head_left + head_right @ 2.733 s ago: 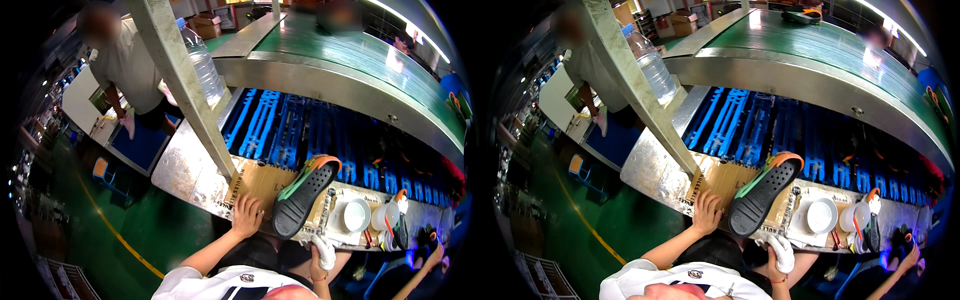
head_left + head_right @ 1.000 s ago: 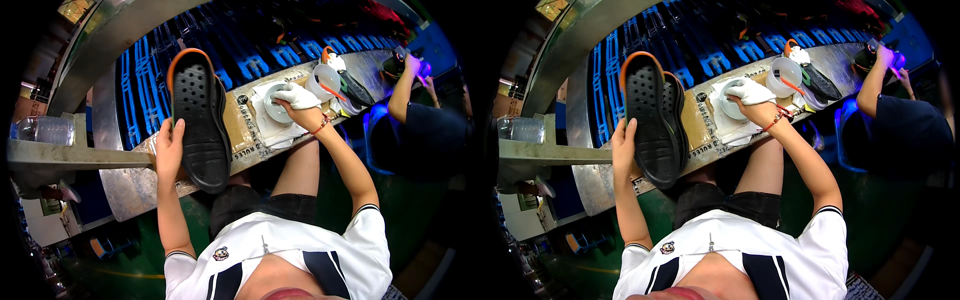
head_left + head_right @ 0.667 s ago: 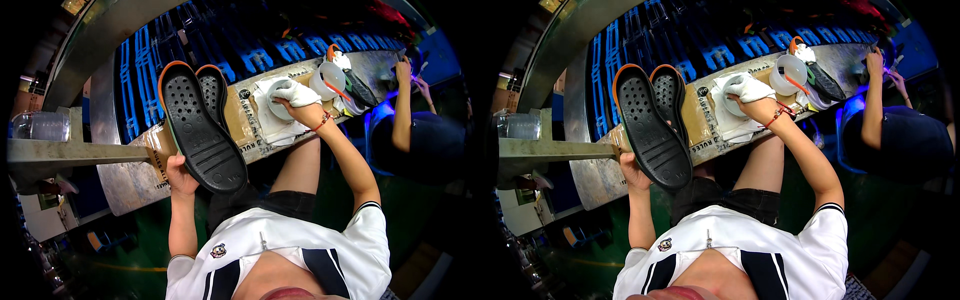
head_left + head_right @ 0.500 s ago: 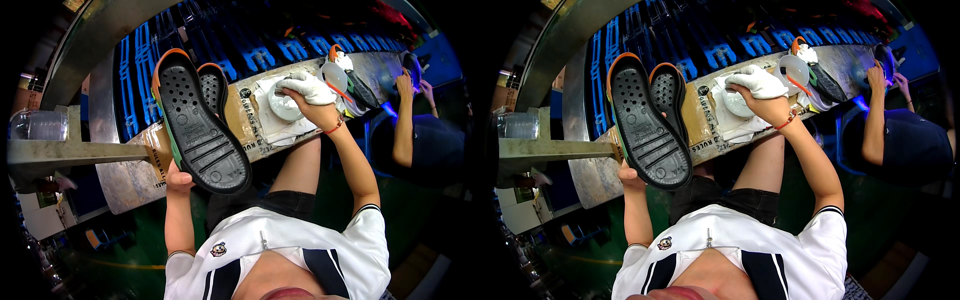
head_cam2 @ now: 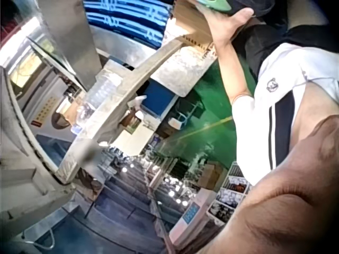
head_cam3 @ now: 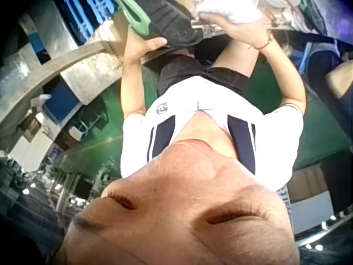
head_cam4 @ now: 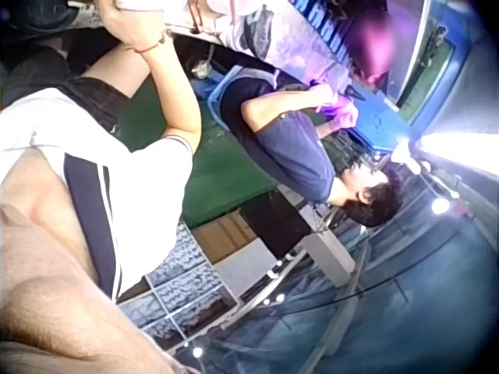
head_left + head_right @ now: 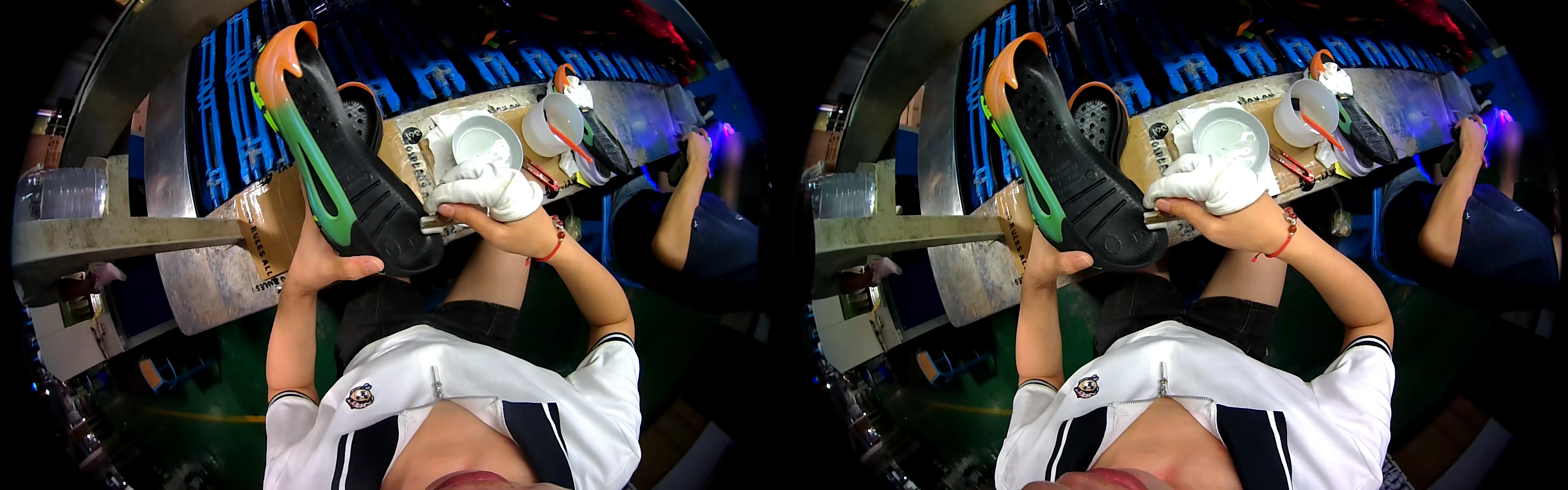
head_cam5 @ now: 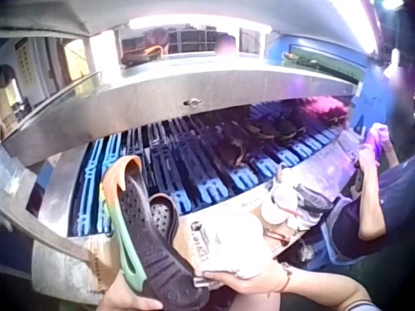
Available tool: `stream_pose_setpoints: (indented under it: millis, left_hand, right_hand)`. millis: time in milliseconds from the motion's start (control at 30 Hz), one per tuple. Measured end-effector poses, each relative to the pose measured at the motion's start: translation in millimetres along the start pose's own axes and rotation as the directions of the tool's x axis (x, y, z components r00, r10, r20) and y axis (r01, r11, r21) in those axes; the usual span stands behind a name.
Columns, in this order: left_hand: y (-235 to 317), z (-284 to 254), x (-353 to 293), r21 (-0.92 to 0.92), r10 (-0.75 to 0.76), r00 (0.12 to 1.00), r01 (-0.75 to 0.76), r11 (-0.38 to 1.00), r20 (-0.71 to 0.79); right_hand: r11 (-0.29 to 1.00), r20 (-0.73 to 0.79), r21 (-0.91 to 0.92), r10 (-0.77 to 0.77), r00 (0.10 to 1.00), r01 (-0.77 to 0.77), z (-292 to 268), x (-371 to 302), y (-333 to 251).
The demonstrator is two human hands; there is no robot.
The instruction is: The person applies adhesive to the soles of shoes using a brush, picking shoes from a production line and setting them on the work surface for coating.
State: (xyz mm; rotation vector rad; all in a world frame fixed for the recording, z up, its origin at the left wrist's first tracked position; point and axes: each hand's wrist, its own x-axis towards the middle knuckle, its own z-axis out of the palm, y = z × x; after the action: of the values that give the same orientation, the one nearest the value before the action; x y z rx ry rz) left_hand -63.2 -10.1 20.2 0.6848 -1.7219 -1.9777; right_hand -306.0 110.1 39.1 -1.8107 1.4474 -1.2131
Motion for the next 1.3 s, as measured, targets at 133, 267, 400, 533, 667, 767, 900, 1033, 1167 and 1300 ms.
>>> stream_pose_setpoints:
  millis: [133,267,400,533,667,767,900,1033,1167,1300]
  left_hand:
    - [-9.8,-5.1,-5.8,0.115,-0.022,1.000,0.022,0.993,-0.002]
    - [-12.3,-5.3,-6.4,0.185,-0.015,1.000,0.013,0.983,0.011]
    - [-9.8,-3.1,-9.3,0.183,-0.006,1.000,0.004,0.983,0.011]
    - [-8.0,-5.9,-11.5,0.183,0.024,1.000,-0.021,0.983,-0.014]
    - [-7.8,-3.4,-11.1,0.164,0.035,0.998,-0.026,0.986,-0.050]
    - [-2.7,0.5,-10.0,0.156,0.062,0.997,-0.052,0.986,-0.054]
    - [-2.1,2.6,-11.1,0.138,0.115,0.989,-0.102,0.985,-0.094]
    - [1.2,8.3,-12.8,0.123,0.142,0.981,-0.126,0.984,-0.132]
    - [-5.0,4.4,-18.5,0.371,0.236,0.964,-0.176,0.912,-0.121]
    - [-9.4,1.1,-22.0,0.530,0.263,0.963,-0.194,0.826,-0.057]
  right_hand:
    - [0.988,-0.084,-0.155,-0.041,0.996,0.028,8.1,5.2,1.2]
    - [0.976,-0.174,-0.210,-0.091,0.981,0.053,12.2,13.8,7.8]
    - [0.969,-0.248,-0.218,-0.172,0.953,0.118,14.0,18.0,10.6]
    - [0.976,-0.082,-0.175,-0.144,0.986,0.128,7.3,16.5,6.5]
    - [0.985,0.098,-0.090,-0.136,0.986,0.145,-1.7,12.3,4.9]
    - [0.988,0.035,-0.037,-0.151,0.988,0.152,-1.5,16.2,5.1]
    - [0.972,0.026,-0.150,-0.176,0.984,0.178,2.3,22.3,4.4]
    - [0.979,0.108,-0.150,-0.120,0.987,0.136,1.6,13.6,6.5]
    - [0.997,0.096,-0.025,-0.065,0.993,0.068,3.9,6.4,15.6]
    - [0.991,0.059,0.098,0.082,0.995,-0.087,8.3,-0.5,16.1]
